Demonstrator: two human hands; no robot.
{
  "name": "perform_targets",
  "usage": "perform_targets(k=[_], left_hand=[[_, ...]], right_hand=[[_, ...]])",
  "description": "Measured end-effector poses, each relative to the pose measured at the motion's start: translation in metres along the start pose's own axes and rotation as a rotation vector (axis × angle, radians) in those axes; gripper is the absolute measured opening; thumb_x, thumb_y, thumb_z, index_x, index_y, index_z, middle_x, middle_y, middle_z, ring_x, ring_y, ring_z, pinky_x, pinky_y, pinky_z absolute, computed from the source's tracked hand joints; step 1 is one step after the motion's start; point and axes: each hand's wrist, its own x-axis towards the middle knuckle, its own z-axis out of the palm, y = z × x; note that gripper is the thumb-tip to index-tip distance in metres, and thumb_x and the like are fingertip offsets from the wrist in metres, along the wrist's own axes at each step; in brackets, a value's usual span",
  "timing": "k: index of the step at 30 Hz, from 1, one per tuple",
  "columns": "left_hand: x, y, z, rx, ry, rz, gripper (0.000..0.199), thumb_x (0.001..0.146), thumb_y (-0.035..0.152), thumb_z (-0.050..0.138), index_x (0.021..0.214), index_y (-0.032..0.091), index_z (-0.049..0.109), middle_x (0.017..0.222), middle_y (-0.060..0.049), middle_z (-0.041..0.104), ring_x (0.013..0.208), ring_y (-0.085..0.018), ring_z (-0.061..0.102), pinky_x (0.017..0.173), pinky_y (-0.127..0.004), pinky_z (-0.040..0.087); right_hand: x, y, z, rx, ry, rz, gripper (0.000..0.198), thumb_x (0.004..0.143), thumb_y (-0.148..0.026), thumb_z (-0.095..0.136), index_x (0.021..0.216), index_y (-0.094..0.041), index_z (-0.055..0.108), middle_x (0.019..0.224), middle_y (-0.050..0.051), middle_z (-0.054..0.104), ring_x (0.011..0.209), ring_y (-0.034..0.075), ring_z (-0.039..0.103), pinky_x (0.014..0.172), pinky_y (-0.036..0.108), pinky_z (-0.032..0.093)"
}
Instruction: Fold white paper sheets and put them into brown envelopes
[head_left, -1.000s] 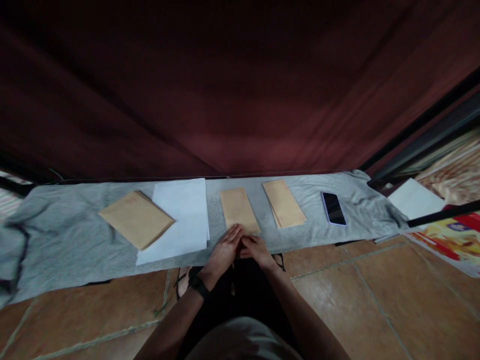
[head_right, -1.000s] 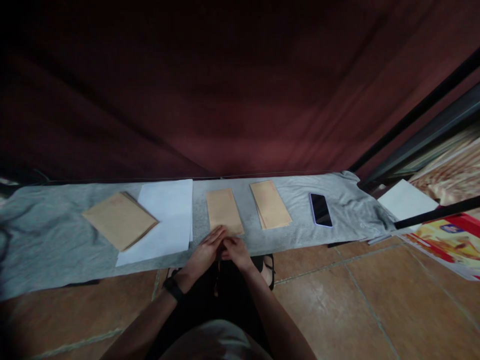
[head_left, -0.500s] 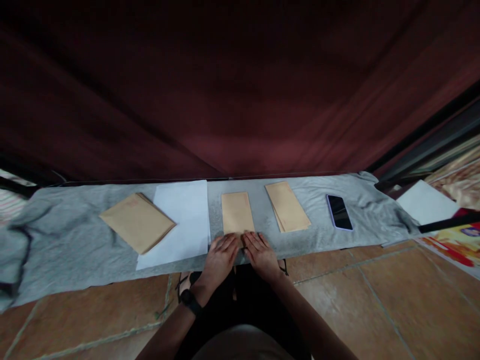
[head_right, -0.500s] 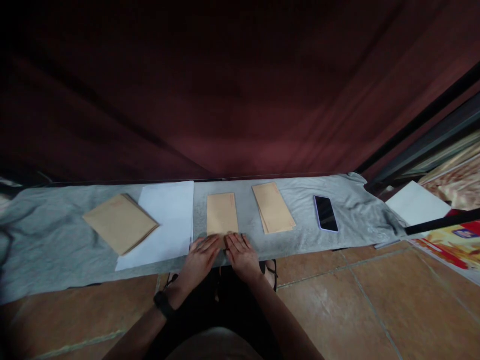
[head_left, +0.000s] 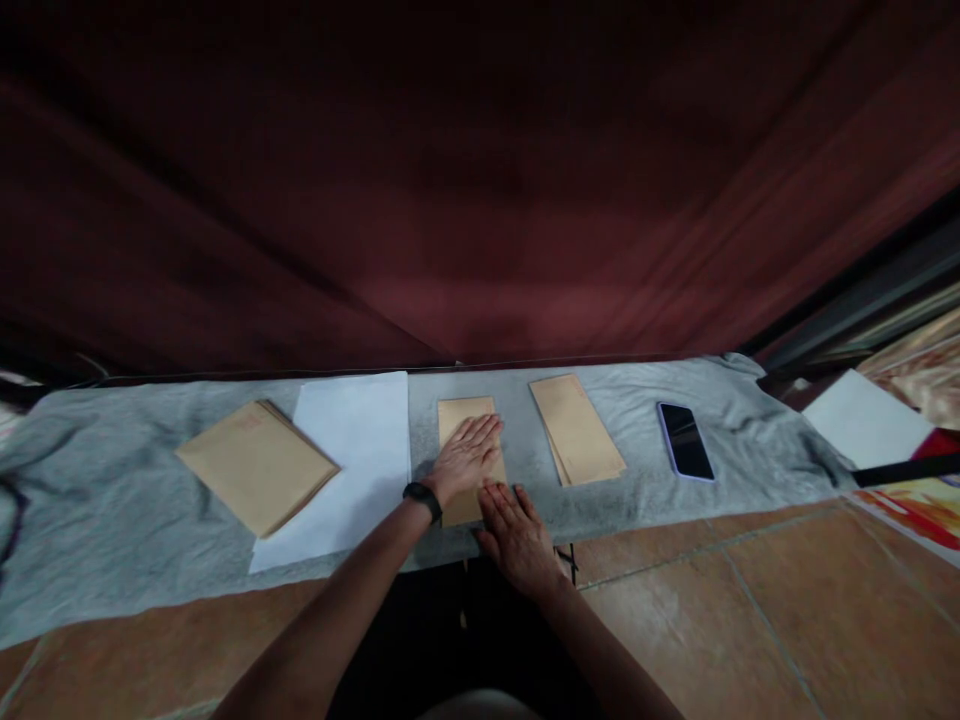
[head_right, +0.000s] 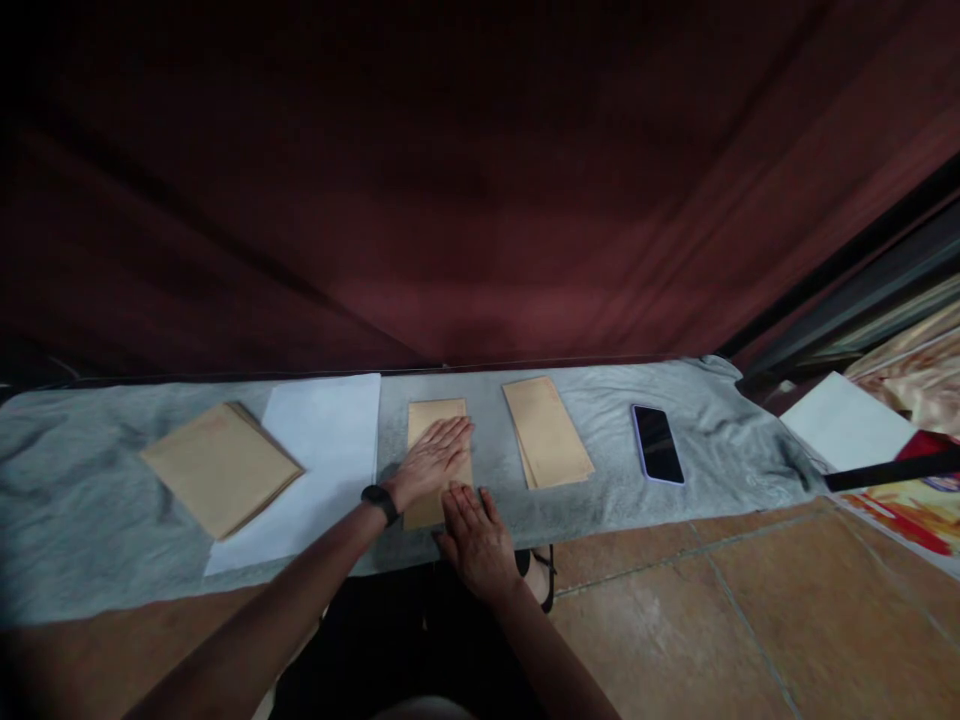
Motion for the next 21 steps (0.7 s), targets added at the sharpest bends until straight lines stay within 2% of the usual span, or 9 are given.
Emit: perform_targets(k=[6, 10, 18, 21], left_hand=[[0.032, -0.023, -0.003, 0.009, -0.003, -0.056, 0.055, 0.102, 0.035, 0.034, 0.153, 0.017, 0.039, 0.162, -0.009, 0.036, 0.151, -0.019, 0.028, 0.127, -0.042, 0.010], [0.040, -0.030, -0.002, -0.026, 0.002, -0.087, 0.055, 0.101, 0.036, 0.035, 0.153, 0.018, 0.038, 0.162, -0.008, 0.036, 0.151, -0.019, 0.029, 0.127, -0.042, 0.011], [0.023, -0.026, 0.002, 0.065, -0.029, -0.027, 0.056, 0.103, 0.039, 0.032, 0.154, 0.018, 0.037, 0.162, -0.007, 0.035, 0.152, -0.020, 0.025, 0.127, -0.042, 0.012], [0.010, -0.020, 0.005, 0.134, -0.039, 0.010, 0.056, 0.104, 0.039, 0.030, 0.155, 0.017, 0.035, 0.163, -0.007, 0.034, 0.153, -0.020, 0.023, 0.127, -0.043, 0.012]], right_hand=[[0.002, 0.000, -0.002, -0.005, -0.035, 0.003, 0.064, 0.102, -0.032, 0.050, 0.159, -0.020, 0.026, 0.160, 0.008, 0.037, 0.147, 0.024, 0.037, 0.124, 0.047, 0.025], [0.003, 0.000, -0.004, 0.000, -0.046, 0.013, 0.062, 0.103, -0.033, 0.049, 0.159, -0.020, 0.026, 0.161, 0.007, 0.035, 0.147, 0.024, 0.038, 0.124, 0.046, 0.025], [0.003, -0.001, -0.002, 0.022, -0.013, 0.026, 0.055, 0.103, -0.029, 0.047, 0.156, -0.019, 0.034, 0.157, 0.008, 0.044, 0.146, 0.023, 0.040, 0.124, 0.046, 0.027], [0.002, 0.000, 0.001, 0.046, 0.039, 0.035, 0.050, 0.103, -0.025, 0.044, 0.152, -0.015, 0.039, 0.153, 0.012, 0.049, 0.144, 0.023, 0.042, 0.123, 0.047, 0.029]])
